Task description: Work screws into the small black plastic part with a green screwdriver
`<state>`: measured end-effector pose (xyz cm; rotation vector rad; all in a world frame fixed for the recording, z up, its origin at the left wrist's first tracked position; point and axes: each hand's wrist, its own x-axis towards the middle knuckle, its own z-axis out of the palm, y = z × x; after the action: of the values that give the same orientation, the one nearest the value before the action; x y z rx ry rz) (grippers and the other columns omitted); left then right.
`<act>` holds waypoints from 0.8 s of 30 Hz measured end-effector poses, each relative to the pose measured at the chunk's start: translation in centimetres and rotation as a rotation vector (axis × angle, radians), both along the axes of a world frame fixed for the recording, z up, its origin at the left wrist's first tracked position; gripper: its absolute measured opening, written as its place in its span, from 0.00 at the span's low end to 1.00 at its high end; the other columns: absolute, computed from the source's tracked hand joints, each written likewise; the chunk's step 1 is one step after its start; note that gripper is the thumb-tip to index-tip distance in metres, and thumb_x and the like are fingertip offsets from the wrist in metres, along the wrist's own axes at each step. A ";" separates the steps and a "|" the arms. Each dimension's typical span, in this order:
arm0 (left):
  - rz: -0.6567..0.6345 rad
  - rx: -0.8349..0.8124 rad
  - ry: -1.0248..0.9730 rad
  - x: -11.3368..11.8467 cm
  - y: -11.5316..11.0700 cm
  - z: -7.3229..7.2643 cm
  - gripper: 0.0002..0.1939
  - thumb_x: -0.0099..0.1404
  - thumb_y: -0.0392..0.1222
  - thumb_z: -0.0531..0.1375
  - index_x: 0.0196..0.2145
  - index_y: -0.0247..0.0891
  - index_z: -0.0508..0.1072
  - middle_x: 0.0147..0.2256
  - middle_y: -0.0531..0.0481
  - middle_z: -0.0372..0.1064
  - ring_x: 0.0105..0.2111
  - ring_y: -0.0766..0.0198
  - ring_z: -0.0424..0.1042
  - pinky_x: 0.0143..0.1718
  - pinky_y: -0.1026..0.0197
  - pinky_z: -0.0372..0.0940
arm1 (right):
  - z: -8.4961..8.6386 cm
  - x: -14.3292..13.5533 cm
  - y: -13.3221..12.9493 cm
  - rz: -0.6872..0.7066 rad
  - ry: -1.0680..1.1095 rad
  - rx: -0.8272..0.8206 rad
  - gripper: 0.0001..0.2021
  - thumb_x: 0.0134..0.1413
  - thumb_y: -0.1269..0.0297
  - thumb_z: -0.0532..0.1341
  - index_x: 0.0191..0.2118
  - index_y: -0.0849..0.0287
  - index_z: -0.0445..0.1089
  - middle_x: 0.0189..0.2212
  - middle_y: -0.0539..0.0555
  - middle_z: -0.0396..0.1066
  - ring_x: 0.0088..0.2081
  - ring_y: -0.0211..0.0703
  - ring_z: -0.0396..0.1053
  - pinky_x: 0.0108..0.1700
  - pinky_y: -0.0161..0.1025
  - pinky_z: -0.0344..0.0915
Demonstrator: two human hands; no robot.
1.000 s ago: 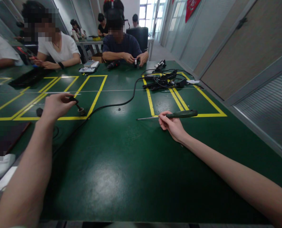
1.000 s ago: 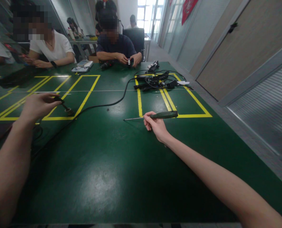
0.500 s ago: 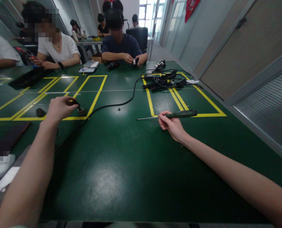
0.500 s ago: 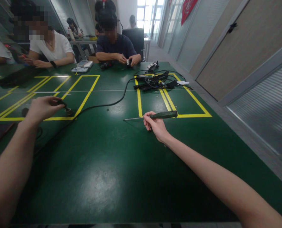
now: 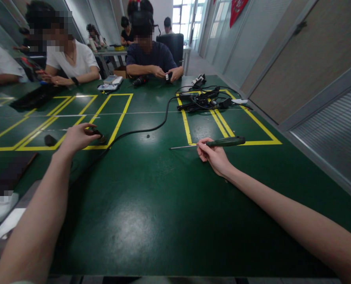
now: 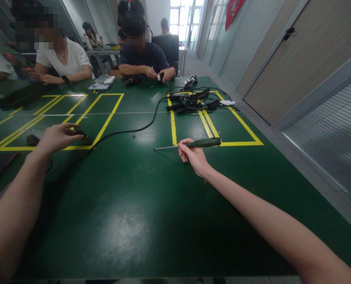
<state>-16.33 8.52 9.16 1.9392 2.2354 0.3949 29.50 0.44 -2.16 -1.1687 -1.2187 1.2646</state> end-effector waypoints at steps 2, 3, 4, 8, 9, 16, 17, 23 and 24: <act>0.048 -0.050 0.020 0.4 -0.1 0.2 0.29 0.65 0.49 0.64 0.59 0.31 0.77 0.52 0.38 0.81 0.52 0.48 0.80 0.57 0.53 0.71 | -0.2 0.0 0.1 -0.003 0.005 0.001 0.17 0.68 0.53 0.63 0.52 0.61 0.72 0.44 0.54 0.75 0.40 0.36 0.74 0.41 0.38 0.76; 0.064 -0.068 0.026 0.7 -0.2 0.4 0.29 0.65 0.49 0.63 0.60 0.31 0.77 0.53 0.37 0.81 0.53 0.48 0.79 0.57 0.53 0.71 | -0.3 0.0 0.1 -0.002 0.008 0.002 0.17 0.68 0.53 0.63 0.53 0.61 0.72 0.45 0.54 0.75 0.40 0.37 0.74 0.42 0.39 0.77; 0.067 -0.073 0.029 0.9 -0.3 0.6 0.29 0.65 0.49 0.63 0.60 0.30 0.77 0.53 0.37 0.81 0.54 0.48 0.79 0.58 0.53 0.70 | -0.3 0.1 0.2 0.000 0.011 0.003 0.17 0.68 0.53 0.63 0.53 0.61 0.72 0.45 0.54 0.75 0.41 0.38 0.74 0.43 0.40 0.77; 0.062 -0.080 0.040 1.6 -0.5 0.9 0.28 0.65 0.48 0.63 0.59 0.30 0.78 0.53 0.38 0.81 0.55 0.47 0.79 0.59 0.54 0.70 | -0.5 0.1 0.2 0.003 0.017 0.003 0.18 0.68 0.53 0.63 0.54 0.61 0.72 0.47 0.55 0.75 0.43 0.39 0.75 0.45 0.42 0.77; 0.062 -0.077 0.043 1.7 -0.6 0.9 0.28 0.65 0.48 0.63 0.59 0.30 0.78 0.54 0.38 0.81 0.56 0.47 0.79 0.59 0.54 0.69 | -0.4 0.1 0.2 0.000 0.015 0.001 0.18 0.68 0.53 0.63 0.54 0.61 0.72 0.47 0.55 0.75 0.43 0.39 0.75 0.45 0.41 0.77; 0.080 -0.069 0.092 2.1 -0.5 0.7 0.27 0.66 0.48 0.63 0.55 0.27 0.80 0.52 0.36 0.82 0.53 0.45 0.79 0.54 0.55 0.71 | -0.2 0.1 0.1 0.001 0.003 -0.005 0.17 0.68 0.53 0.63 0.53 0.61 0.72 0.44 0.54 0.75 0.40 0.37 0.74 0.42 0.39 0.77; 0.081 -0.072 0.105 2.1 -0.5 0.7 0.26 0.66 0.49 0.63 0.54 0.27 0.81 0.52 0.37 0.82 0.53 0.45 0.79 0.53 0.55 0.71 | -0.1 0.1 0.1 0.003 0.002 -0.004 0.17 0.68 0.53 0.63 0.52 0.61 0.72 0.44 0.54 0.75 0.40 0.36 0.74 0.41 0.38 0.76; 0.121 -0.071 0.127 2.2 -0.4 0.6 0.26 0.67 0.51 0.62 0.53 0.26 0.81 0.52 0.36 0.82 0.52 0.45 0.79 0.49 0.56 0.71 | 0.0 0.1 0.0 0.014 0.007 0.002 0.16 0.68 0.54 0.63 0.51 0.62 0.72 0.42 0.53 0.75 0.37 0.35 0.73 0.38 0.36 0.75; 0.130 -0.067 0.127 2.2 -0.4 0.6 0.27 0.67 0.51 0.62 0.52 0.26 0.81 0.51 0.36 0.82 0.51 0.46 0.79 0.48 0.56 0.71 | 0.0 0.2 0.0 0.014 0.007 0.004 0.16 0.68 0.54 0.63 0.51 0.62 0.72 0.41 0.52 0.74 0.36 0.34 0.72 0.38 0.35 0.75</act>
<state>-14.16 8.15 9.71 1.8399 2.4293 0.2144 29.66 0.41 -2.16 -1.1536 -1.2252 1.2754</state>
